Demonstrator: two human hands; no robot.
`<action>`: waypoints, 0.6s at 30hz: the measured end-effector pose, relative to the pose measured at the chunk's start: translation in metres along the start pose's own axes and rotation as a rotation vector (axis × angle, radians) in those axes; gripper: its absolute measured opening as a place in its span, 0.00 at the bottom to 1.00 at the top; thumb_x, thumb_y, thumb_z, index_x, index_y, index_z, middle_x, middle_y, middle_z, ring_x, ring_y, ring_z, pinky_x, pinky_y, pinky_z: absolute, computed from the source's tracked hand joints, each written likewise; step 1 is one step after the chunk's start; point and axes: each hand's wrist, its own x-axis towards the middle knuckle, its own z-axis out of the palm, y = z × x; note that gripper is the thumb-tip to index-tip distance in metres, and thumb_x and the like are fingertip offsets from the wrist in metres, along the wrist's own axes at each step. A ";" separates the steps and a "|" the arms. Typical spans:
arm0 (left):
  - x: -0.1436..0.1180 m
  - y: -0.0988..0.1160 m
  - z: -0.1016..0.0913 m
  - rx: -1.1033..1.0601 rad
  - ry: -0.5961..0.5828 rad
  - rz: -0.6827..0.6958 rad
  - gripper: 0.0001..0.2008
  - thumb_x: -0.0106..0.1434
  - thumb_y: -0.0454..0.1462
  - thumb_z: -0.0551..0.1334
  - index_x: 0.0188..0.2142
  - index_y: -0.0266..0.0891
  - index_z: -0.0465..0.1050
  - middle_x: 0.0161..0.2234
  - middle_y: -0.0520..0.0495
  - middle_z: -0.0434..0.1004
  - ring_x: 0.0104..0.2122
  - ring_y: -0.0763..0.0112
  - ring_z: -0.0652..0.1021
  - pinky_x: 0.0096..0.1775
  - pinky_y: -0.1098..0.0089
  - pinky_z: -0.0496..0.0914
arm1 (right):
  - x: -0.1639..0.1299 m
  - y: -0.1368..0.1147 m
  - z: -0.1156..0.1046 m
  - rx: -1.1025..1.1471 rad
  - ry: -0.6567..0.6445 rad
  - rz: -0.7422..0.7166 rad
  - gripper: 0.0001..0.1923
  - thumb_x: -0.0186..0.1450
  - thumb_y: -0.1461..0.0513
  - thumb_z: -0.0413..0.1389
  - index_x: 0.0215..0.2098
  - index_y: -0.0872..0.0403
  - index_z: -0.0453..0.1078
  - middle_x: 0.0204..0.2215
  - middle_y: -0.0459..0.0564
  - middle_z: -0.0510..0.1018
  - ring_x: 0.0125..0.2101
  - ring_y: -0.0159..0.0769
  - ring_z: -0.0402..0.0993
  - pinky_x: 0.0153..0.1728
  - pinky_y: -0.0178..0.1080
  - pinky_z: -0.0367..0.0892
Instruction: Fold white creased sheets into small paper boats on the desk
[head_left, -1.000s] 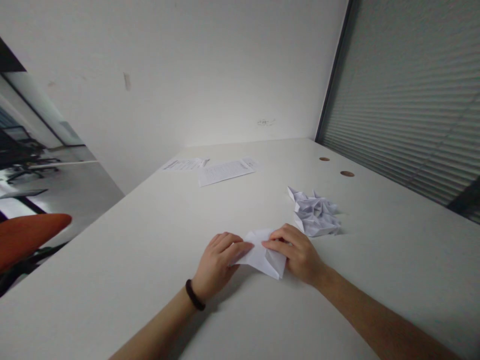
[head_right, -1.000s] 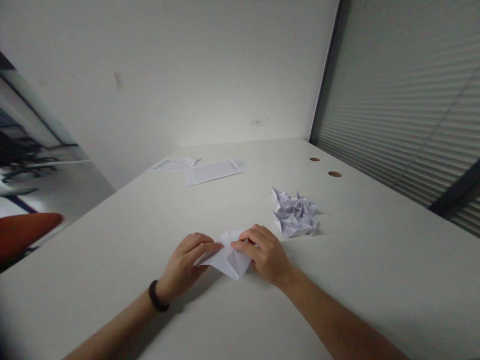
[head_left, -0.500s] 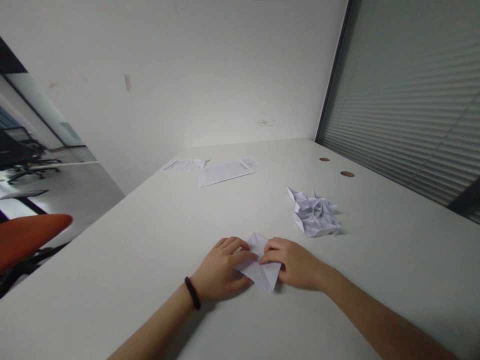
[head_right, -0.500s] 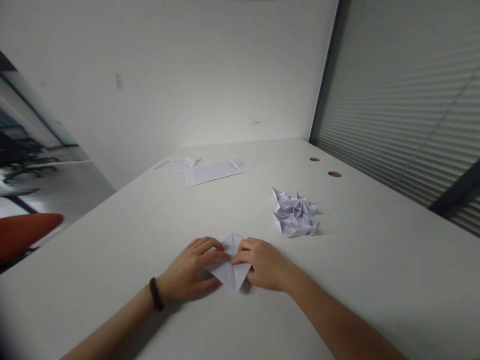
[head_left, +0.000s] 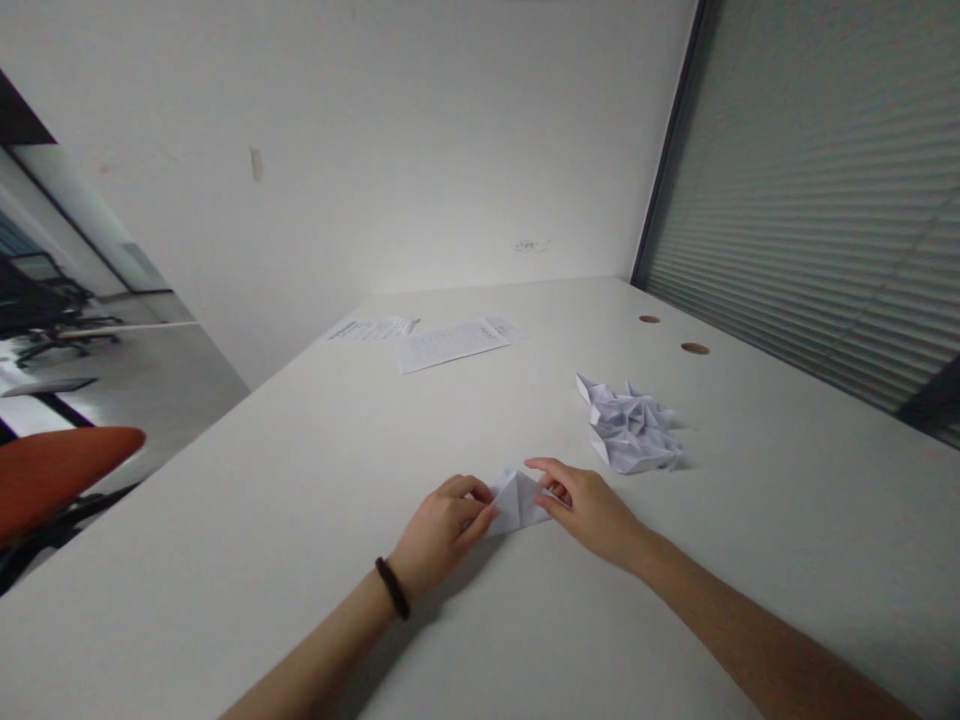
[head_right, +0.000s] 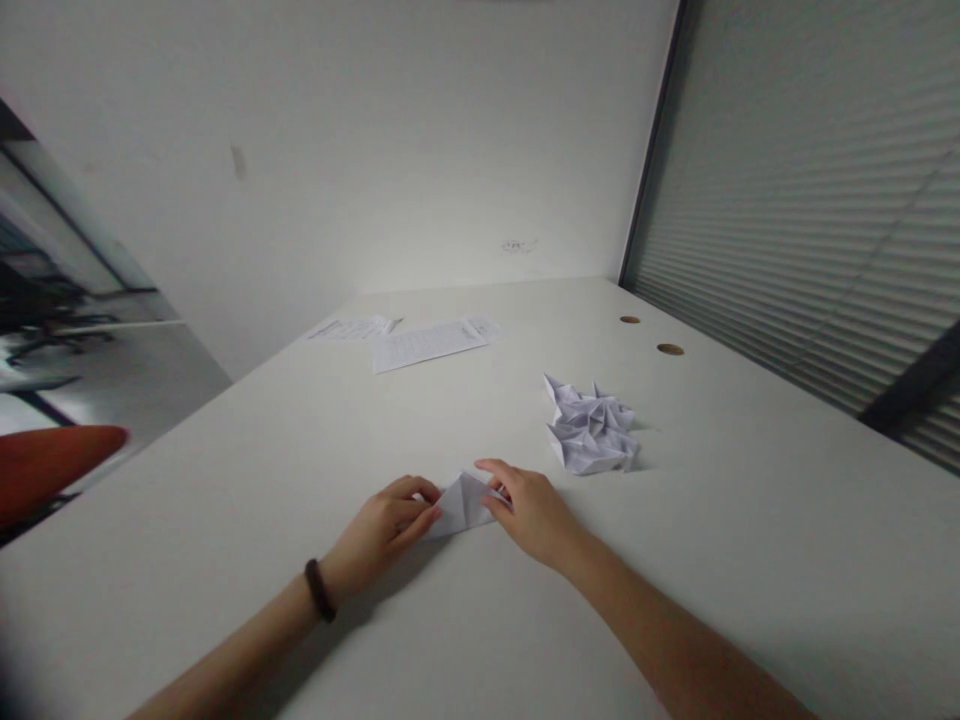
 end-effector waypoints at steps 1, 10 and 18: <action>0.000 -0.001 0.001 -0.002 0.012 -0.022 0.13 0.62 0.36 0.53 0.26 0.38 0.74 0.35 0.46 0.73 0.33 0.70 0.73 0.36 0.71 0.68 | 0.000 0.002 0.002 -0.016 0.019 -0.002 0.22 0.59 0.67 0.52 0.52 0.52 0.62 0.35 0.48 0.73 0.29 0.31 0.69 0.31 0.34 0.64; 0.000 -0.004 0.004 -0.021 -0.013 0.023 0.15 0.59 0.32 0.56 0.46 0.41 0.69 0.44 0.44 0.72 0.44 0.65 0.71 0.47 0.64 0.67 | -0.003 -0.002 -0.002 -0.256 -0.090 -0.126 0.18 0.58 0.61 0.57 0.47 0.53 0.69 0.43 0.54 0.69 0.44 0.40 0.62 0.47 0.44 0.60; -0.002 0.006 0.003 -0.019 -0.034 0.086 0.20 0.56 0.40 0.61 0.49 0.40 0.66 0.46 0.41 0.70 0.45 0.60 0.71 0.47 0.58 0.66 | -0.004 -0.011 0.000 -0.253 -0.099 -0.188 0.23 0.56 0.55 0.58 0.48 0.55 0.66 0.41 0.54 0.70 0.43 0.41 0.64 0.45 0.44 0.62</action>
